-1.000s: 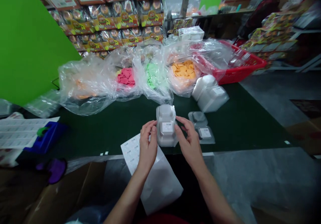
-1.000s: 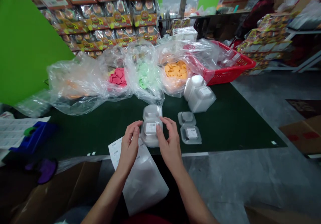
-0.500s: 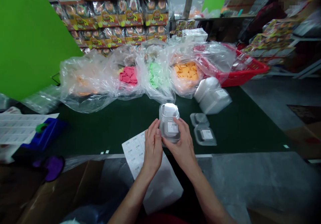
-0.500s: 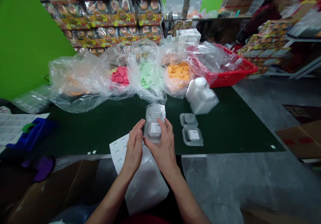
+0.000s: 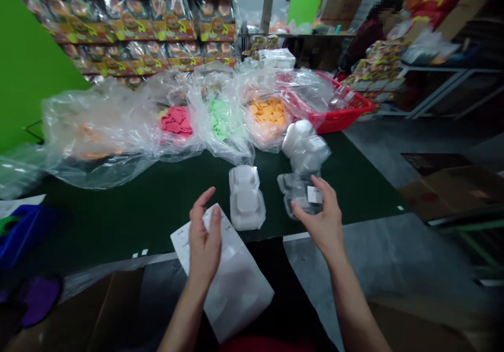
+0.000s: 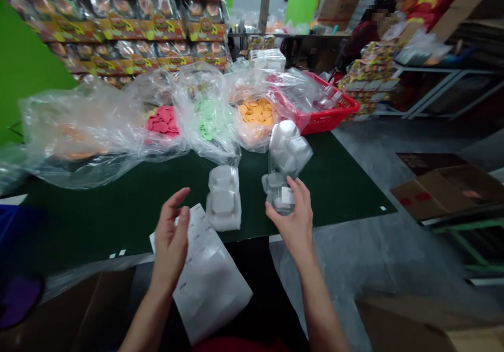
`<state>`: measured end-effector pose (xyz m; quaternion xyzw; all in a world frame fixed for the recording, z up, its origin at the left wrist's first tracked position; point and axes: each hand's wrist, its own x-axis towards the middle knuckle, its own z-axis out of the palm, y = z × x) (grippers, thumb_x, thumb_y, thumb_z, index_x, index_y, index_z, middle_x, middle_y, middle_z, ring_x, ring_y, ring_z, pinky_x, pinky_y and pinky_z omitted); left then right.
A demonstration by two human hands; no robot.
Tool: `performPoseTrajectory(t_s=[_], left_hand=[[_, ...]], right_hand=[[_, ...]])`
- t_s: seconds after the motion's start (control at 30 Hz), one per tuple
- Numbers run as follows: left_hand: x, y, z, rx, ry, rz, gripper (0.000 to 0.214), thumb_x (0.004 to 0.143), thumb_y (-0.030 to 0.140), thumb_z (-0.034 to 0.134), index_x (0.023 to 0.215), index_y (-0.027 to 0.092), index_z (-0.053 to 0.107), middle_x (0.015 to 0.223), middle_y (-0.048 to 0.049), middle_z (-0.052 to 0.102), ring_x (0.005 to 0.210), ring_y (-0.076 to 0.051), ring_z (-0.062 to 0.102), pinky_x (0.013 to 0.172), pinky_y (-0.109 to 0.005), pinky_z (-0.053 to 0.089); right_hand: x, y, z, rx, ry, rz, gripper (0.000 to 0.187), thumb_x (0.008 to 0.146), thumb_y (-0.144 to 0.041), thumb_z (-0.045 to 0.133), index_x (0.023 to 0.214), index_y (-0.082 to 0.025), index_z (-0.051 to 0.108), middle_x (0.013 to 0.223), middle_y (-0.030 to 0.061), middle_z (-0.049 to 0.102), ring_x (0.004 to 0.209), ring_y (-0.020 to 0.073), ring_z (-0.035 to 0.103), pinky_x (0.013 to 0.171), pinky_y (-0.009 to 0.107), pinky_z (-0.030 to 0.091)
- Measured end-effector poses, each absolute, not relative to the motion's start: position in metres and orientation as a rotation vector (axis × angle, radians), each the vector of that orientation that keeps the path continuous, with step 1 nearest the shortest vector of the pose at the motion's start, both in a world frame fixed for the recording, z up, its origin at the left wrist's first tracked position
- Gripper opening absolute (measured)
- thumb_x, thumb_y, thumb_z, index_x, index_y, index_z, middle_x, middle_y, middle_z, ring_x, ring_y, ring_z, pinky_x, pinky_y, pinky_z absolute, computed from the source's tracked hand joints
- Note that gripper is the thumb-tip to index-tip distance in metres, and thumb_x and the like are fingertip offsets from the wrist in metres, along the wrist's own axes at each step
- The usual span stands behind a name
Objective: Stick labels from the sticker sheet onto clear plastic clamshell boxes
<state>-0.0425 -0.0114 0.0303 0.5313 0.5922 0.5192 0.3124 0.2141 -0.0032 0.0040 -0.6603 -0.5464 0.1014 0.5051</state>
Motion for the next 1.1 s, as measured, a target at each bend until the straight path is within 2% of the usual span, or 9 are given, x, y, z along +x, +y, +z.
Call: performPoseTrajectory(t_s=[0.2,0.3,0.37,0.47,0.57,0.67,0.87,0.97,1.1], left_hand=[[-0.087,-0.011,-0.008,1.404,1.857,1.244,0.047,0.101,0.055,0.059,0.139,0.029,0.064,0.142,-0.0100,0.065,0.127,-0.031,0.061,0.117,-0.055,0.044],[-0.107,-0.021,-0.030,1.576,1.884,1.176,0.041,0.104,0.050,0.055,0.134,0.025,0.067,0.142,-0.0118,0.067,0.134,-0.031,0.059,0.119,-0.055,0.043],[-0.120,-0.029,-0.043,1.711,1.871,1.060,0.038,0.105,0.045,0.051,0.134,0.024,0.067,0.145,-0.0124,0.067,0.139,-0.031,0.057,0.121,-0.057,0.042],[-0.131,-0.042,-0.058,1.873,1.811,0.874,0.041,0.106,0.037,0.050,0.143,0.024,0.062,0.153,-0.0127,0.063,0.149,-0.031,0.052,0.125,-0.060,0.036],[-0.131,-0.049,-0.064,2.029,1.688,0.747,0.044,0.107,0.031,0.047,0.150,0.026,0.058,0.161,-0.0113,0.057,0.158,-0.029,0.042,0.131,-0.063,0.023],[-0.128,-0.049,-0.062,2.146,1.513,0.630,0.046,0.109,0.027,0.042,0.153,0.027,0.055,0.162,-0.0098,0.055,0.161,-0.027,0.037,0.133,-0.064,0.016],[-0.124,-0.057,-0.061,2.195,1.369,0.657,0.045,0.109,0.025,0.043,0.152,0.025,0.055,0.161,-0.0103,0.057,0.159,-0.025,0.040,0.134,-0.061,0.021],[-0.118,-0.069,-0.069,2.171,1.417,0.743,0.046,0.109,0.024,0.045,0.155,0.026,0.052,0.161,-0.0111,0.057,0.157,-0.025,0.044,0.133,-0.061,0.021],[-0.105,-0.086,-0.072,2.161,1.450,0.866,0.040,0.107,0.024,0.050,0.146,0.024,0.059,0.157,-0.0122,0.060,0.156,-0.028,0.045,0.132,-0.064,0.022]], right_hand=[[0.261,0.020,-0.065,-1.806,-1.586,0.457,0.074,0.079,-0.040,0.075,0.149,-0.022,0.059,0.155,0.0198,0.052,0.147,0.0400,0.050,0.121,0.066,0.038],[0.261,0.017,-0.061,-1.864,-1.659,0.461,0.079,0.081,-0.047,0.079,0.152,-0.022,0.057,0.160,0.0224,0.050,0.153,0.0461,0.041,0.122,0.078,0.023],[0.256,0.003,-0.046,-1.860,-1.611,0.394,0.078,0.083,-0.055,0.079,0.151,-0.022,0.059,0.164,0.0225,0.046,0.155,0.0486,0.036,0.121,0.080,0.022],[0.235,-0.037,-0.025,-1.739,-1.384,0.403,0.052,0.095,-0.055,0.068,0.136,-0.024,0.070,0.152,0.0177,0.060,0.141,0.0393,0.056,0.113,0.061,0.047],[0.192,-0.076,-0.029,-1.688,-1.291,0.990,0.039,0.096,-0.056,0.067,0.116,-0.025,0.079,0.122,0.0136,0.078,0.109,0.0340,0.074,0.089,0.049,0.061],[0.149,-0.092,-0.055,-1.619,-1.235,1.388,0.046,0.083,-0.054,0.078,0.115,-0.021,0.080,0.117,0.0127,0.081,0.106,0.0338,0.074,0.090,0.047,0.059],[0.121,-0.102,-0.081,-1.284,-0.899,2.125,0.044,0.067,-0.054,0.091,0.086,-0.015,0.081,0.076,0.0017,0.077,0.071,0.0210,0.067,0.071,0.033,0.052],[0.119,-0.113,-0.077,-1.182,-0.888,2.200,0.047,0.062,-0.054,0.095,0.087,-0.016,0.082,0.077,0.0018,0.077,0.077,0.0222,0.068,0.078,0.034,0.052],[0.116,-0.118,-0.078,-1.316,-0.705,2.108,0.057,0.056,-0.059,0.096,0.089,-0.016,0.081,0.076,0.0022,0.077,0.068,0.0190,0.065,0.069,0.031,0.049]])
